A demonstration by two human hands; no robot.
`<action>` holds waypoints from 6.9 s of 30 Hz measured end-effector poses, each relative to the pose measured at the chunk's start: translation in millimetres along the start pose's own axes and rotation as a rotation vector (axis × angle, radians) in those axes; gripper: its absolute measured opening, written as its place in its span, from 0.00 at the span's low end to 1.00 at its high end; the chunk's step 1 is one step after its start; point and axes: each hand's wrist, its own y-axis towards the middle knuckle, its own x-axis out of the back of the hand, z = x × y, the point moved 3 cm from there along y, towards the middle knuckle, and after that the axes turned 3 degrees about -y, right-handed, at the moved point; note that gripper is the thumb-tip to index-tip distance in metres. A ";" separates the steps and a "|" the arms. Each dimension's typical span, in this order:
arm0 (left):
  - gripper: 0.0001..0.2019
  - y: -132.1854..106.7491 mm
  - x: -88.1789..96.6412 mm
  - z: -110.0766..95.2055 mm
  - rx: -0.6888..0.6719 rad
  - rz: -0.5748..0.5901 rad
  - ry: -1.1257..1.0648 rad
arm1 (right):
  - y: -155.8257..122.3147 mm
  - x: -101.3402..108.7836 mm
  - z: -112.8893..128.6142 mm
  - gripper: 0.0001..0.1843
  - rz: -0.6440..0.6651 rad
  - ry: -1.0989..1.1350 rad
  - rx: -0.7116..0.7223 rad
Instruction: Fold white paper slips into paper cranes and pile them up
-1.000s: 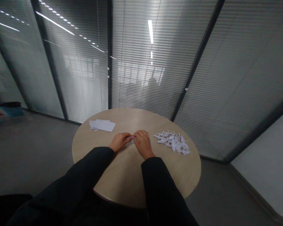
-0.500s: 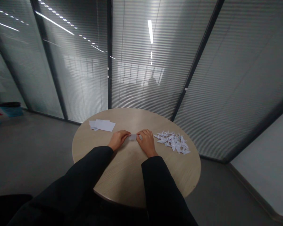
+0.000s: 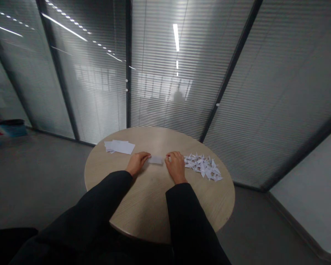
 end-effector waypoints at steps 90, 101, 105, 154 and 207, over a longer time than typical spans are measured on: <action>0.31 -0.7 -17.3 -4.4 0.371 0.198 -1.047 | -6.6 -23.6 23.0 0.26 0.439 1.043 -0.427; 0.31 0.5 -13.6 -3.2 0.359 0.166 -1.070 | -6.9 -17.6 22.8 0.23 0.441 1.065 -0.490; 0.28 -1.1 -10.7 -7.0 0.363 0.175 -1.124 | -6.3 -18.1 16.1 0.21 0.352 0.998 -0.525; 0.27 -3.4 -14.1 -8.2 0.416 0.239 -1.160 | -7.8 -15.1 7.3 0.14 0.247 0.458 -0.292; 0.21 -0.3 -19.4 14.4 0.493 -0.023 -0.996 | -8.0 -6.0 36.0 0.16 0.137 0.219 0.036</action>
